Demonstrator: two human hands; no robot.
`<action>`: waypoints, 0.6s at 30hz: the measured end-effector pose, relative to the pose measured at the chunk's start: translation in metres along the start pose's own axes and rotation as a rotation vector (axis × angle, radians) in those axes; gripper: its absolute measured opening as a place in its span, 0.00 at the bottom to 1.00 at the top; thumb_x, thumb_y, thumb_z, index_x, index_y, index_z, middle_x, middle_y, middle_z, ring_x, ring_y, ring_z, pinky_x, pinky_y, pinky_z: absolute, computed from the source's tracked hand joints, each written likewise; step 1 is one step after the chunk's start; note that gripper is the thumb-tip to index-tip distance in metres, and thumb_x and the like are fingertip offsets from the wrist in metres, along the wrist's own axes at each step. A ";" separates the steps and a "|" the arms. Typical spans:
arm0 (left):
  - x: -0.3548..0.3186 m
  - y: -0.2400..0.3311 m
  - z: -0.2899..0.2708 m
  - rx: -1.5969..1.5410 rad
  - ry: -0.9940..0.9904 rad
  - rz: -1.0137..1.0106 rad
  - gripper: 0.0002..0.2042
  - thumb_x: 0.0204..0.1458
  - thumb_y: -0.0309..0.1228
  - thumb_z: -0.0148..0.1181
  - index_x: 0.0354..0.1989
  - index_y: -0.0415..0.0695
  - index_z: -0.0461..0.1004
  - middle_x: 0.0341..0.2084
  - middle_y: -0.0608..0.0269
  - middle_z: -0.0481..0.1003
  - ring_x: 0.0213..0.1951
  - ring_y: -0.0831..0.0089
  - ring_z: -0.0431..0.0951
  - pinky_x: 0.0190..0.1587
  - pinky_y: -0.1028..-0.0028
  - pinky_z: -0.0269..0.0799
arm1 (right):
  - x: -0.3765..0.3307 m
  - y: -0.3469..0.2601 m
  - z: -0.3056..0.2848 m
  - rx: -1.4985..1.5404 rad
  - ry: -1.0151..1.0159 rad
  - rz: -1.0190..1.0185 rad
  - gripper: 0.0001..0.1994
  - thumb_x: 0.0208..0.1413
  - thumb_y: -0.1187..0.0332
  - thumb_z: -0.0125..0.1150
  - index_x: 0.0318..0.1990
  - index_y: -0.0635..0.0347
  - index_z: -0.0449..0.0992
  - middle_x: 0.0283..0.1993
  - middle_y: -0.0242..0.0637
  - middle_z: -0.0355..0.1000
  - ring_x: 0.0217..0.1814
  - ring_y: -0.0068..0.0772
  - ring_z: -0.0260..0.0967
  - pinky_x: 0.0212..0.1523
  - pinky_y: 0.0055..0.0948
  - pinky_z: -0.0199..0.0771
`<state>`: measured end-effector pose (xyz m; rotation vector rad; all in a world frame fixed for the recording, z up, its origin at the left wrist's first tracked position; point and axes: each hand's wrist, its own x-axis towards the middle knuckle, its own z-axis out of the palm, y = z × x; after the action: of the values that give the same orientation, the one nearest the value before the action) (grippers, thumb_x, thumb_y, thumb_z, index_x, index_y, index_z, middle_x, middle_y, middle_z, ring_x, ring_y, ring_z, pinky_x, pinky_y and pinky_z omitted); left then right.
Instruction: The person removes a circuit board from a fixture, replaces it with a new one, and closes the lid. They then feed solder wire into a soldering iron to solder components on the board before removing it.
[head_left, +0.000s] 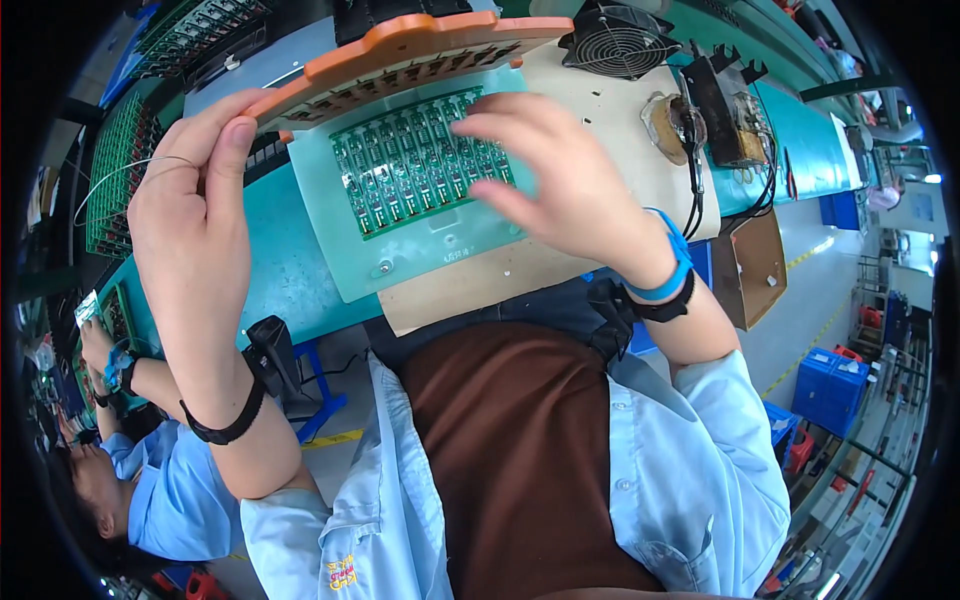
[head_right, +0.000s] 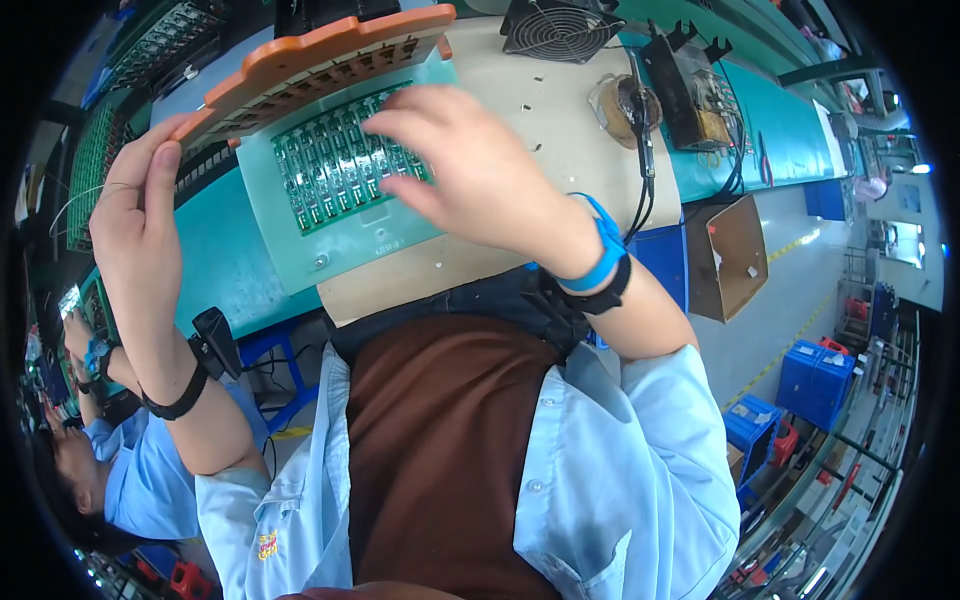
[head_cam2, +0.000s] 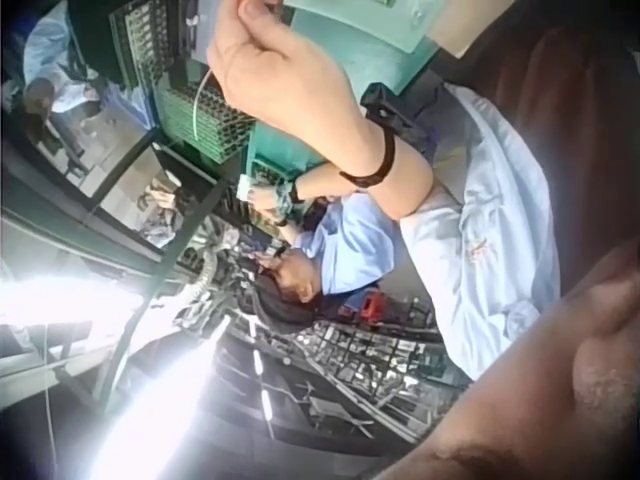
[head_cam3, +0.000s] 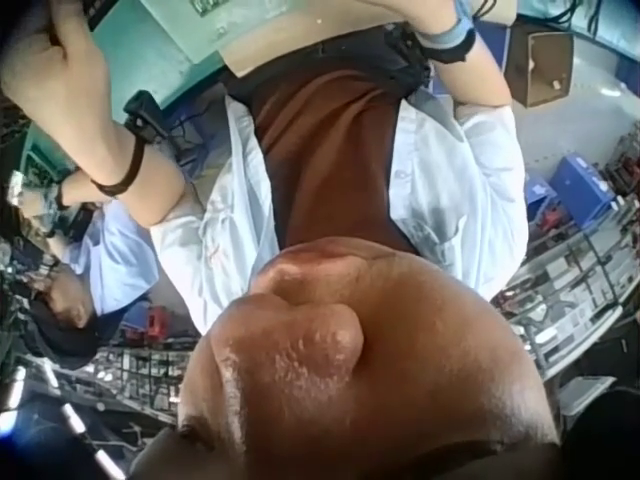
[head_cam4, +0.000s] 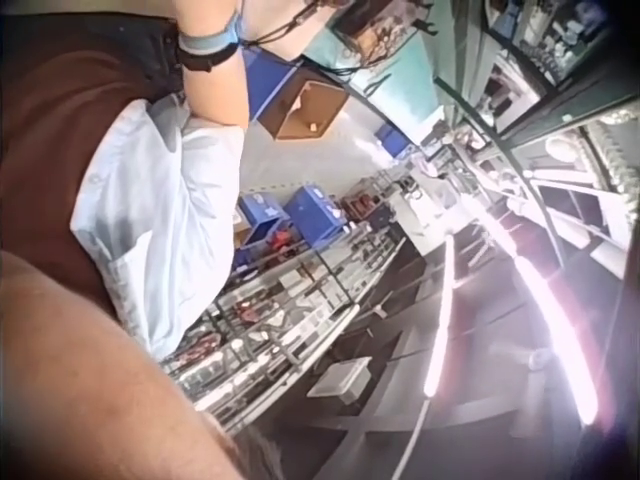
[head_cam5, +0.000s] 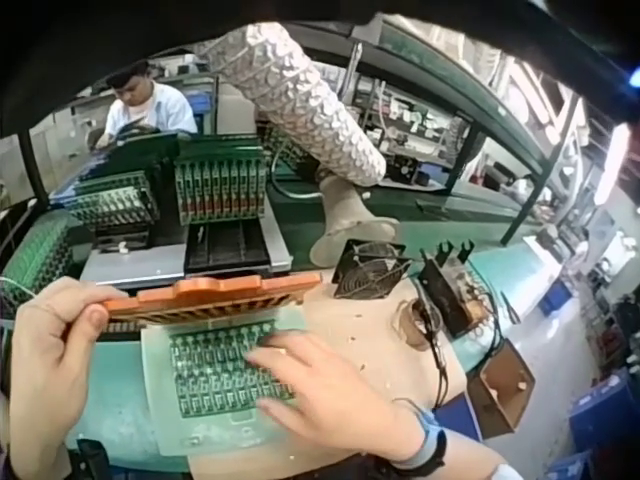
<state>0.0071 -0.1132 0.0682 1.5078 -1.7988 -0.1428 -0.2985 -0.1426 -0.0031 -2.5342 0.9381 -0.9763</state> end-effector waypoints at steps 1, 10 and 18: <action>0.001 -0.002 0.003 -0.014 0.027 -0.002 0.10 0.68 0.31 0.59 0.49 0.42 0.84 0.40 0.58 0.81 0.40 0.71 0.80 0.44 0.75 0.74 | 0.003 -0.001 0.013 -0.043 -0.052 0.001 0.32 0.52 0.70 0.75 0.66 0.59 0.71 0.61 0.53 0.73 0.65 0.57 0.71 0.64 0.43 0.73; 0.004 -0.010 0.006 -0.030 0.062 0.085 0.10 0.69 0.33 0.59 0.48 0.42 0.84 0.39 0.59 0.82 0.38 0.71 0.81 0.43 0.74 0.75 | 0.015 -0.004 0.045 -0.369 -0.264 -0.091 0.38 0.47 0.60 0.78 0.67 0.52 0.70 0.67 0.54 0.68 0.72 0.59 0.64 0.68 0.50 0.67; 0.010 -0.016 0.009 -0.150 0.065 0.094 0.11 0.68 0.33 0.59 0.48 0.40 0.84 0.37 0.58 0.81 0.38 0.70 0.81 0.43 0.74 0.75 | 0.019 0.001 0.041 -0.442 -0.269 -0.173 0.35 0.49 0.56 0.76 0.65 0.52 0.71 0.64 0.53 0.71 0.68 0.55 0.69 0.67 0.49 0.69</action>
<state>0.0144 -0.1303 0.0583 1.3060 -1.7629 -0.1768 -0.2605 -0.1554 -0.0242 -3.0573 0.9485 -0.4823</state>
